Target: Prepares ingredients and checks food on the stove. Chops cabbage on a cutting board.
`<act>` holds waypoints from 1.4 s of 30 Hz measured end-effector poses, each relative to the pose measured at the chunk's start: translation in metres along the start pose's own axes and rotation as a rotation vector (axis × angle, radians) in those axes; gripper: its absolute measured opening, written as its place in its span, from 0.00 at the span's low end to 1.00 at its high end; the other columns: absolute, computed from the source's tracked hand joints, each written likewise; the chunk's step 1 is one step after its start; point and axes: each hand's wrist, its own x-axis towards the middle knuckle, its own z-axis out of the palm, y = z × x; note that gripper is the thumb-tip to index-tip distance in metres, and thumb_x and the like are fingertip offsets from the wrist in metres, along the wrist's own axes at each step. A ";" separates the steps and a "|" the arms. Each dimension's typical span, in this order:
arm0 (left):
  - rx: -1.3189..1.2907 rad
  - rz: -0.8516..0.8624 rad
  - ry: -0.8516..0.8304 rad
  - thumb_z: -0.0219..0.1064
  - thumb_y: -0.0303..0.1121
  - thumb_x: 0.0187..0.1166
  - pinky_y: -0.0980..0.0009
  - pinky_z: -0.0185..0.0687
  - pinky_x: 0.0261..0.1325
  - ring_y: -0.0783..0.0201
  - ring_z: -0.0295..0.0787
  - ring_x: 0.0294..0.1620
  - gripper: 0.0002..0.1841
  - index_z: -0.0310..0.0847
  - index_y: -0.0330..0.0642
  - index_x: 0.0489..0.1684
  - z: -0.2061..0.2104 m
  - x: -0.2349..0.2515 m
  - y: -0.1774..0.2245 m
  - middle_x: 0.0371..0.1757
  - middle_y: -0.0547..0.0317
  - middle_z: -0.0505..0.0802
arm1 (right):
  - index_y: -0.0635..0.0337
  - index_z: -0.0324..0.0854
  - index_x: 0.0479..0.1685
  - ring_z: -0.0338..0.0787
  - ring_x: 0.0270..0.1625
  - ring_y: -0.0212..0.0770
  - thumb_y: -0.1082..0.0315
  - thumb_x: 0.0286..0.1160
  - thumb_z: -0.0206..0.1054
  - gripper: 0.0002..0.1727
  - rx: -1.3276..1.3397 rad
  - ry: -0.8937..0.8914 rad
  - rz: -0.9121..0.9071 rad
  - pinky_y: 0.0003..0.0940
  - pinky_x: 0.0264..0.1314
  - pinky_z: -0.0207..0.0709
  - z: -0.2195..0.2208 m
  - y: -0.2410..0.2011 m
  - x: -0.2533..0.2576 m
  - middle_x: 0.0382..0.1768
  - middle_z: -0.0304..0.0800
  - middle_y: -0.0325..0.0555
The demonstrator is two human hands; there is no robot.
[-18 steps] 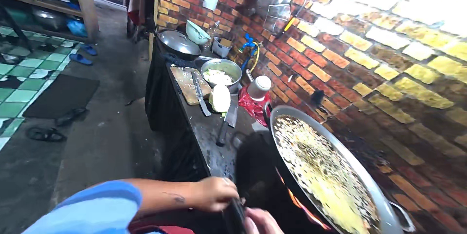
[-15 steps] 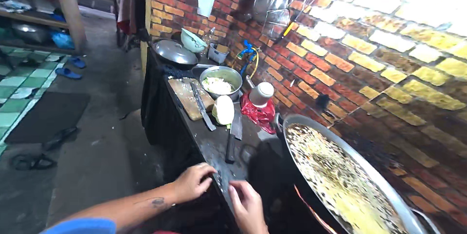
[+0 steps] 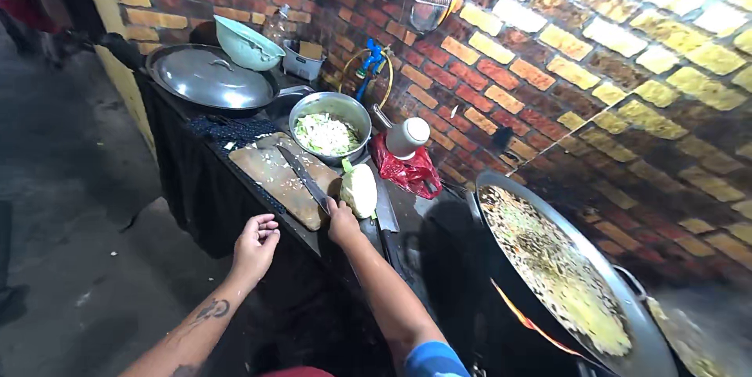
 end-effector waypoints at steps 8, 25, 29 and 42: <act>0.192 -0.021 -0.375 0.72 0.38 0.79 0.53 0.82 0.69 0.47 0.86 0.67 0.36 0.62 0.28 0.83 0.085 0.090 0.011 0.73 0.31 0.81 | 0.70 0.58 0.87 0.91 0.55 0.51 0.79 0.73 0.57 0.36 0.777 0.311 -0.216 0.47 0.62 0.84 -0.030 0.041 -0.056 0.57 0.88 0.65; -0.276 -0.397 -0.462 0.72 0.36 0.81 0.49 0.83 0.70 0.50 0.85 0.70 0.38 0.55 0.48 0.90 0.137 0.194 0.030 0.76 0.44 0.82 | 0.73 0.59 0.78 0.87 0.21 0.35 0.70 0.83 0.52 0.26 1.119 0.622 0.089 0.34 0.25 0.88 -0.023 0.071 -0.078 0.26 0.84 0.41; -0.004 0.345 -0.415 0.76 0.30 0.73 0.58 0.75 0.82 0.58 0.79 0.79 0.39 0.62 0.37 0.87 0.060 0.222 0.025 0.81 0.45 0.79 | 0.67 0.66 0.67 0.85 0.17 0.33 0.70 0.82 0.51 0.18 1.150 0.579 0.112 0.31 0.20 0.86 -0.016 0.036 -0.063 0.23 0.83 0.37; 0.690 1.163 -1.049 0.64 0.30 0.62 0.30 0.53 0.88 0.36 0.67 0.88 0.32 0.87 0.63 0.72 -0.108 0.323 -0.040 0.80 0.51 0.84 | 0.69 0.72 0.59 0.84 0.15 0.33 0.64 0.92 0.46 0.17 0.734 0.450 0.013 0.34 0.20 0.86 0.014 -0.107 0.015 0.17 0.82 0.38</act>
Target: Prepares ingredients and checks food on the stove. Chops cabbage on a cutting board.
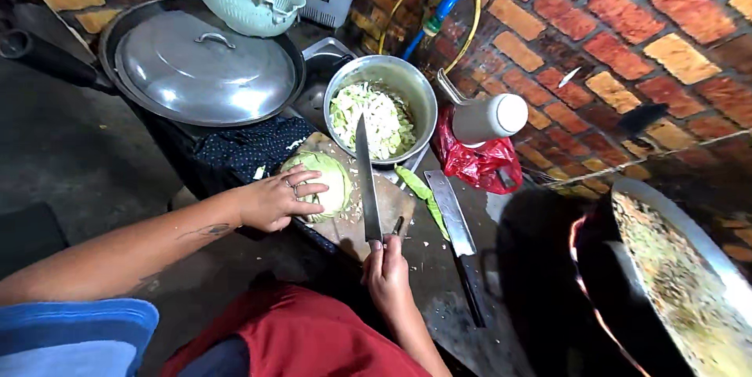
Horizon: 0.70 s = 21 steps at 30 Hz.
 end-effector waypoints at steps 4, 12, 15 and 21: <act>-0.089 -0.002 0.182 0.56 0.50 0.79 0.32 0.54 0.88 0.41 0.75 0.82 0.23 0.92 0.52 0.59 -0.019 0.008 -0.003 0.66 0.54 0.92 | 0.69 0.76 0.55 0.85 0.15 0.37 0.63 0.91 0.50 0.17 -0.160 0.029 -0.042 0.39 0.20 0.84 0.025 -0.017 0.008 0.16 0.82 0.40; -0.072 -0.088 0.506 0.60 0.37 0.85 0.50 0.66 0.86 0.39 0.76 0.80 0.16 0.89 0.37 0.57 -0.067 0.140 -0.061 0.63 0.44 0.92 | 0.63 0.79 0.51 0.90 0.22 0.49 0.59 0.91 0.52 0.16 -0.495 -0.104 0.083 0.49 0.26 0.84 0.023 -0.056 0.039 0.19 0.84 0.47; -0.095 -0.200 0.279 0.61 0.38 0.87 0.50 0.65 0.87 0.40 0.68 0.86 0.16 0.87 0.41 0.62 -0.051 0.155 -0.086 0.68 0.47 0.89 | 0.62 0.79 0.52 0.92 0.27 0.51 0.59 0.93 0.51 0.16 -0.597 -0.228 0.153 0.50 0.31 0.86 0.015 -0.066 0.050 0.23 0.87 0.49; -0.231 -0.435 0.010 0.57 0.30 0.89 0.52 0.69 0.85 0.48 0.70 0.86 0.17 0.82 0.46 0.72 -0.032 0.146 -0.098 0.74 0.51 0.86 | 0.61 0.77 0.56 0.95 0.34 0.54 0.60 0.94 0.48 0.16 -0.656 -0.442 0.259 0.52 0.38 0.88 0.007 -0.073 0.070 0.29 0.89 0.52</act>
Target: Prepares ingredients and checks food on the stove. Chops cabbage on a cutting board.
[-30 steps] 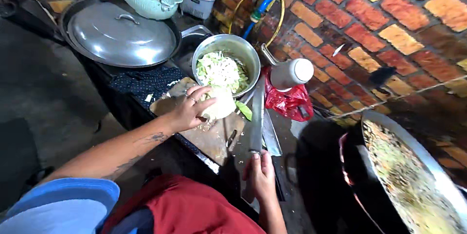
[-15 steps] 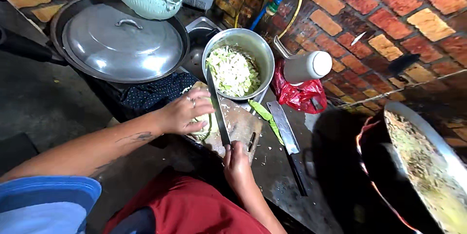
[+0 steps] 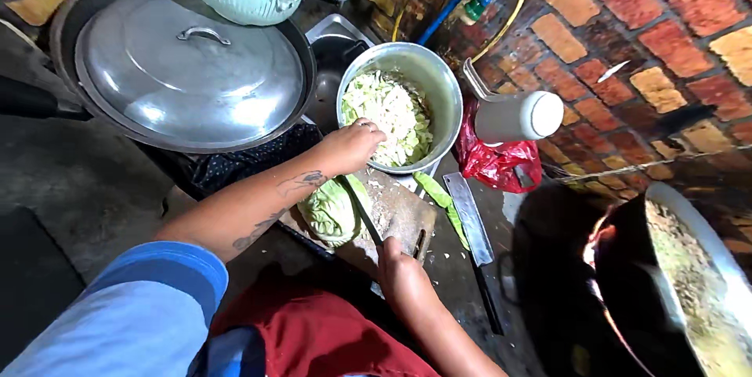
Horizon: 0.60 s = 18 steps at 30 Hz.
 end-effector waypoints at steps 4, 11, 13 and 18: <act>-0.072 -0.015 -0.026 0.55 0.22 0.85 0.53 0.69 0.85 0.50 0.73 0.84 0.21 0.81 0.47 0.74 0.019 -0.002 -0.016 0.75 0.51 0.85 | 0.61 0.75 0.62 0.95 0.41 0.57 0.60 0.94 0.47 0.17 0.017 -0.170 0.065 0.56 0.45 0.88 0.004 0.000 0.011 0.35 0.91 0.56; -0.234 -0.087 -0.017 0.53 0.21 0.87 0.52 0.72 0.83 0.50 0.79 0.79 0.20 0.82 0.43 0.73 0.034 -0.007 -0.030 0.75 0.47 0.85 | 0.59 0.74 0.66 0.96 0.48 0.60 0.58 0.95 0.45 0.19 -0.018 -0.283 0.131 0.59 0.48 0.87 0.022 0.000 0.028 0.42 0.93 0.57; -0.251 -0.086 -0.007 0.53 0.21 0.87 0.53 0.74 0.82 0.50 0.81 0.78 0.20 0.83 0.41 0.71 0.034 -0.005 -0.035 0.75 0.46 0.85 | 0.58 0.74 0.66 0.96 0.48 0.60 0.58 0.95 0.44 0.19 -0.015 -0.266 0.134 0.59 0.48 0.87 0.025 0.000 0.034 0.43 0.93 0.58; -0.347 -0.061 0.092 0.52 0.23 0.89 0.54 0.74 0.80 0.49 0.84 0.74 0.17 0.83 0.33 0.68 0.034 -0.005 -0.039 0.71 0.41 0.87 | 0.57 0.72 0.68 0.96 0.50 0.60 0.58 0.96 0.43 0.19 -0.010 -0.279 0.144 0.59 0.49 0.87 0.026 -0.004 0.030 0.44 0.93 0.57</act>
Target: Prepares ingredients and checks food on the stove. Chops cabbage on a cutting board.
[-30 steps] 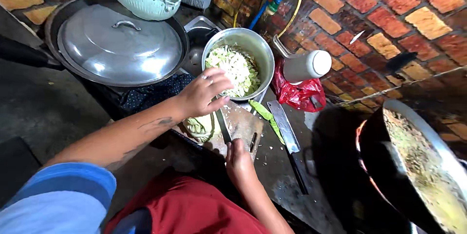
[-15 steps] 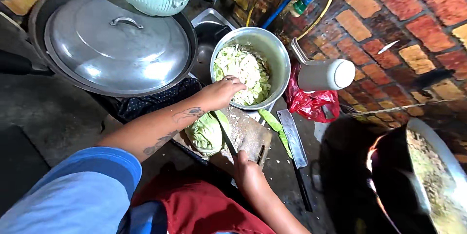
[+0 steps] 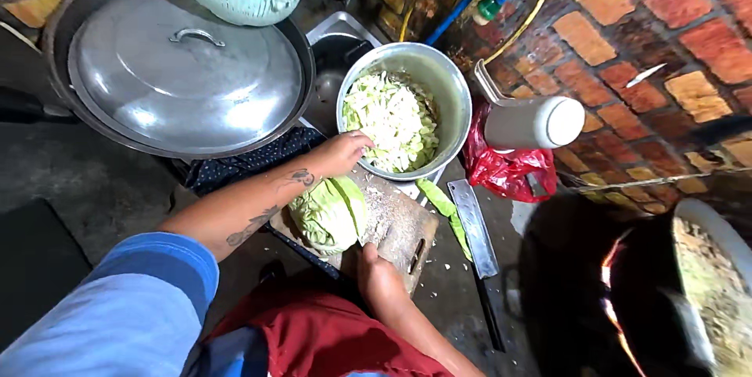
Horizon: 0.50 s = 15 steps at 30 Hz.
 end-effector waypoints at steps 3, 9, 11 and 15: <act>0.033 -0.005 0.290 0.57 0.31 0.89 0.53 0.75 0.80 0.49 0.82 0.76 0.17 0.82 0.33 0.68 -0.011 -0.024 0.029 0.72 0.41 0.86 | 0.56 0.71 0.69 0.96 0.50 0.59 0.56 0.97 0.42 0.19 0.015 0.024 -0.020 0.58 0.51 0.87 -0.002 0.001 0.000 0.43 0.93 0.57; 0.426 -0.228 0.231 0.76 0.71 0.58 0.29 0.46 0.88 0.35 0.47 0.94 0.46 0.76 0.61 0.81 0.050 -0.144 0.085 0.91 0.47 0.67 | 0.57 0.70 0.71 0.95 0.51 0.60 0.57 0.97 0.42 0.20 0.029 0.054 -0.042 0.59 0.52 0.87 0.001 0.004 -0.006 0.44 0.93 0.58; 0.428 -0.274 0.231 0.76 0.69 0.59 0.31 0.46 0.88 0.34 0.48 0.94 0.45 0.76 0.61 0.81 0.058 -0.149 0.081 0.90 0.46 0.69 | 0.56 0.71 0.69 0.95 0.50 0.59 0.57 0.96 0.42 0.19 0.023 0.067 -0.037 0.59 0.51 0.87 0.005 0.008 -0.010 0.43 0.92 0.57; 0.424 -0.325 0.162 0.76 0.69 0.60 0.33 0.44 0.89 0.38 0.46 0.94 0.45 0.74 0.63 0.82 0.051 -0.146 0.085 0.90 0.48 0.68 | 0.59 0.74 0.67 0.96 0.48 0.61 0.59 0.96 0.44 0.19 0.014 0.110 -0.015 0.59 0.50 0.87 0.024 0.027 -0.028 0.40 0.93 0.59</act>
